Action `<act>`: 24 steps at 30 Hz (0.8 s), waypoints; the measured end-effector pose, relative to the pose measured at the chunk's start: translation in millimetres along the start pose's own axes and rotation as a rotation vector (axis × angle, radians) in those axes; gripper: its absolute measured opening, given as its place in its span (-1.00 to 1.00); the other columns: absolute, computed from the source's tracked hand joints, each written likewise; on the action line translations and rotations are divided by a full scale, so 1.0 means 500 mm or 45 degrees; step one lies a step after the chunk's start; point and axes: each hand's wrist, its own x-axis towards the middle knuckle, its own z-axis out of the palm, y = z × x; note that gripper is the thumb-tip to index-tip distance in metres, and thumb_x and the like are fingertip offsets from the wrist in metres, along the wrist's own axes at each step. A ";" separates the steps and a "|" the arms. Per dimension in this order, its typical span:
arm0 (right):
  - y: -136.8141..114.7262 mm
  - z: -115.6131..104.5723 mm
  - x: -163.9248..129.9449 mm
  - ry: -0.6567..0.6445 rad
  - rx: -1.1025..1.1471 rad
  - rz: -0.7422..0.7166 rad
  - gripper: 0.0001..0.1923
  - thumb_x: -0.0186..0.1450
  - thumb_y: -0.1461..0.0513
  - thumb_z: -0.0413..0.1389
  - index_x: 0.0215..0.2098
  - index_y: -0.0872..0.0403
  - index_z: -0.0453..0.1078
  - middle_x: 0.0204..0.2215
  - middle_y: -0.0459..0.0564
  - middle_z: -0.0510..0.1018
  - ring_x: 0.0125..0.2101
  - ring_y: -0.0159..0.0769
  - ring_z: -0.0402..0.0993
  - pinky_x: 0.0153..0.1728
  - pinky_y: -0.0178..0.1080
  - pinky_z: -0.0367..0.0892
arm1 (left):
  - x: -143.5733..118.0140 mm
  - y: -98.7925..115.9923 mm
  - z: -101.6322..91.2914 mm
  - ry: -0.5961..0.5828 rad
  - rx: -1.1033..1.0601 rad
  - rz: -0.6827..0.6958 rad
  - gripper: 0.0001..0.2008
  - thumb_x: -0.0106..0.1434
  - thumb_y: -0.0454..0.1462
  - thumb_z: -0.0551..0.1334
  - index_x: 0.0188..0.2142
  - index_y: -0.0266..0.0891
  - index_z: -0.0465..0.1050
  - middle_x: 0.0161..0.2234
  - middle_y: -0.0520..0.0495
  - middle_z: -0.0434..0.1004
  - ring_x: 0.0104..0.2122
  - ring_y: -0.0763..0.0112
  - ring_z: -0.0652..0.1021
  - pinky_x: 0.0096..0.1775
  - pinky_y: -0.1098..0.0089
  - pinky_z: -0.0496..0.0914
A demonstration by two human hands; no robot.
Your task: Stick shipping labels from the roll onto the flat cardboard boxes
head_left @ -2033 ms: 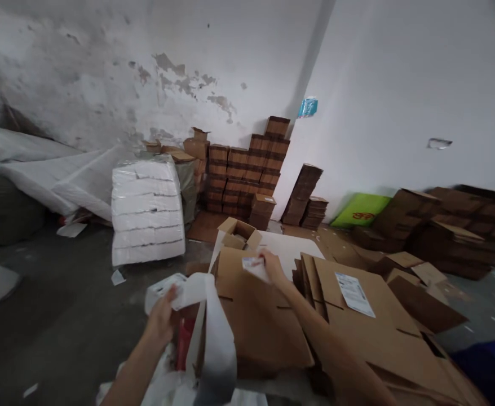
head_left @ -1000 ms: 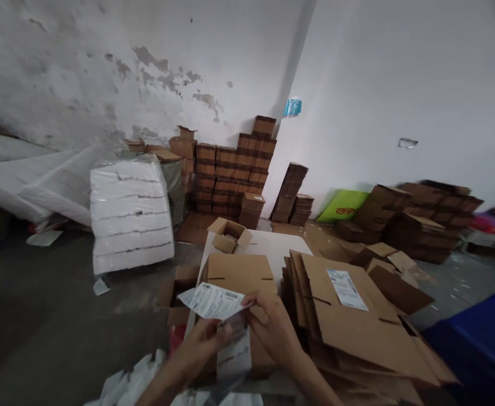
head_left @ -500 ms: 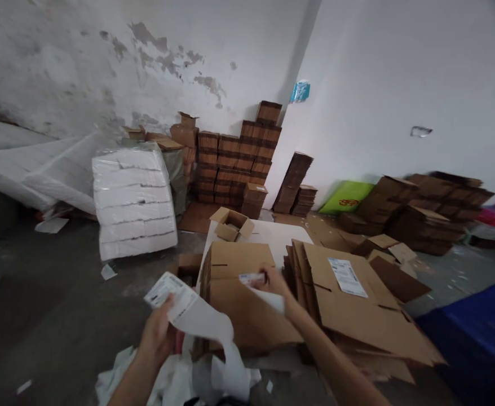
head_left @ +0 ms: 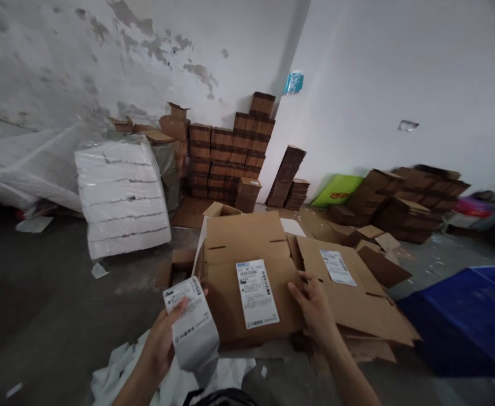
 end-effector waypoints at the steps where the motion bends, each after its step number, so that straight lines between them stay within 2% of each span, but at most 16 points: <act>1: -0.010 -0.033 0.012 0.033 0.018 0.013 -0.45 0.08 -0.06 0.15 -0.07 0.09 0.30 -0.20 0.10 0.56 -0.21 -0.13 0.49 -0.20 -0.13 0.38 | -0.004 0.004 0.003 -0.036 -0.007 0.004 -0.61 0.25 -0.32 0.15 0.07 -0.40 0.34 -0.13 -0.30 0.58 -0.11 0.10 0.57 -0.12 0.18 0.49; 4: 0.002 -0.202 0.077 0.270 -0.114 0.027 -0.47 0.07 -0.07 0.13 -0.08 0.03 0.39 -0.16 0.13 0.54 -0.19 -0.12 0.46 -0.19 -0.08 0.32 | -0.012 0.013 0.005 -0.132 0.056 0.116 -0.51 0.20 -0.24 0.23 0.11 -0.37 0.31 -0.12 -0.28 0.58 -0.02 0.08 0.52 -0.03 0.17 0.43; 6: 0.031 -0.326 0.131 0.457 -0.336 0.140 -0.55 0.04 -0.02 0.16 -0.15 -0.01 0.46 -0.28 0.20 0.55 -0.26 -0.09 0.46 -0.25 -0.02 0.28 | -0.012 0.016 0.001 -0.145 0.177 0.315 -0.41 0.13 -0.18 0.31 0.12 -0.35 0.30 -0.12 -0.24 0.59 0.04 0.12 0.47 0.07 0.23 0.34; 7: 0.044 -0.370 0.153 0.536 -0.511 0.239 -0.63 0.00 0.03 0.20 -0.24 -0.02 0.50 -0.35 0.25 0.54 -0.30 -0.04 0.45 -0.28 0.03 0.24 | -0.011 0.015 0.001 -0.147 0.238 0.407 -0.36 0.10 -0.15 0.33 0.14 -0.33 0.28 -0.12 -0.22 0.59 0.05 0.13 0.46 0.11 0.24 0.30; 8: 0.050 -0.392 0.168 0.585 -0.661 0.298 -0.70 -0.04 0.07 0.23 -0.33 -0.02 0.52 -0.41 0.28 0.52 -0.33 0.00 0.44 -0.29 0.08 0.20 | -0.010 0.012 0.002 -0.159 0.283 0.467 -0.33 0.08 -0.13 0.34 0.16 -0.31 0.25 -0.11 -0.20 0.59 0.06 0.14 0.46 0.13 0.23 0.27; 9: 0.048 -0.390 0.171 0.579 -0.751 0.297 -0.75 -0.06 0.10 0.24 -0.39 -0.03 0.53 -0.45 0.29 0.51 -0.34 0.03 0.43 -0.29 0.11 0.18 | -0.009 0.006 0.006 -0.186 0.315 0.485 -0.31 0.09 -0.11 0.33 0.17 -0.29 0.24 -0.10 -0.20 0.59 0.05 0.13 0.46 0.13 0.20 0.26; 10: 0.036 -0.362 0.162 0.524 -0.759 0.226 -0.78 -0.05 0.09 0.22 -0.42 -0.03 0.52 -0.45 0.27 0.51 -0.35 0.03 0.43 -0.28 0.13 0.18 | -0.008 -0.003 0.011 -0.235 0.345 0.468 -0.33 0.10 -0.10 0.31 0.16 -0.29 0.25 -0.09 -0.22 0.58 0.04 0.10 0.47 0.13 0.16 0.26; 11: 0.016 -0.311 0.140 0.396 -0.686 0.100 -0.77 -0.01 0.07 0.19 -0.40 -0.04 0.51 -0.41 0.24 0.52 -0.33 0.01 0.43 -0.25 0.12 0.21 | -0.007 -0.013 0.019 -0.302 0.398 0.437 -0.38 0.11 -0.10 0.29 0.13 -0.31 0.30 -0.07 -0.24 0.56 0.05 0.06 0.46 0.13 0.13 0.25; 13: -0.042 -0.166 0.069 -0.012 -0.361 -0.149 -0.73 0.08 0.02 0.10 -0.32 -0.05 0.48 -0.29 0.13 0.53 -0.28 -0.09 0.45 -0.18 0.03 0.29 | -0.006 -0.036 0.035 -0.398 0.575 0.433 -0.53 0.12 -0.14 0.27 0.00 -0.32 0.46 -0.01 -0.26 0.52 0.09 0.01 0.41 0.17 0.11 0.18; 14: -0.073 -0.088 0.028 -0.338 -0.252 -0.207 -0.73 0.11 0.05 0.11 -0.28 -0.04 0.47 -0.12 0.09 0.50 -0.16 -0.12 0.44 -0.13 -0.04 0.31 | -0.007 -0.046 0.041 -0.416 0.687 0.459 -0.61 0.11 -0.18 0.28 -0.08 -0.31 0.52 0.02 -0.25 0.50 0.13 0.00 0.36 0.21 0.13 0.12; 15: -0.102 -0.018 -0.011 -0.627 -0.161 -0.254 -0.67 0.04 0.10 0.20 -0.22 -0.01 0.45 -0.07 0.06 0.48 -0.13 -0.14 0.43 -0.12 -0.09 0.33 | -0.009 -0.055 0.046 -0.418 0.776 0.498 -0.66 0.09 -0.23 0.29 -0.12 -0.28 0.55 0.04 -0.21 0.48 0.16 0.01 0.32 0.24 0.15 0.04; 17: -0.141 0.083 -0.074 -0.857 -0.077 -0.254 -0.69 0.10 0.18 0.18 -0.16 0.02 0.40 -0.16 0.00 0.52 -0.16 -0.23 0.45 -0.12 -0.18 0.33 | -0.016 -0.064 0.049 -0.450 0.784 0.514 -0.65 0.03 -0.29 0.33 -0.13 -0.22 0.56 0.06 -0.14 0.47 0.19 0.05 0.27 0.26 0.20 -0.04; 18: -0.148 0.112 -0.097 -0.877 -0.085 -0.259 -0.76 0.13 0.22 0.15 -0.20 0.04 0.40 -0.23 -0.03 0.54 -0.20 -0.26 0.46 -0.15 -0.21 0.34 | -0.021 -0.066 0.049 -0.482 0.675 0.434 -0.64 0.03 -0.28 0.34 -0.12 -0.20 0.55 0.04 -0.12 0.48 0.19 0.06 0.28 0.25 0.21 -0.02; 20: -0.140 0.138 -0.127 -0.825 -0.154 -0.314 -0.86 0.19 0.27 0.07 -0.26 0.05 0.39 -0.31 -0.04 0.54 -0.25 -0.28 0.46 -0.19 -0.23 0.33 | -0.030 -0.065 0.049 -0.527 0.286 0.131 -0.63 0.12 -0.16 0.28 -0.09 -0.26 0.52 -0.01 -0.17 0.53 0.14 0.05 0.35 0.20 0.18 0.12; 22: -0.123 0.140 -0.145 -0.831 -0.197 -0.437 -0.79 0.19 0.34 0.04 -0.22 0.04 0.39 -0.27 -0.02 0.54 -0.22 -0.27 0.44 -0.20 -0.23 0.32 | -0.031 -0.063 0.049 -0.426 -0.117 -0.198 -0.60 0.24 -0.12 0.12 -0.09 -0.39 0.48 -0.13 -0.28 0.58 0.02 0.03 0.48 0.07 0.15 0.31; 24: -0.120 0.131 -0.153 -0.900 -0.174 -0.582 -0.77 0.18 0.37 0.04 -0.22 0.03 0.39 -0.28 -0.02 0.53 -0.20 -0.27 0.42 -0.21 -0.25 0.31 | -0.018 -0.061 0.041 -0.255 -0.356 -0.321 -0.62 0.29 -0.21 0.06 -0.07 -0.49 0.43 -0.24 -0.33 0.60 -0.14 0.08 0.57 -0.07 0.20 0.41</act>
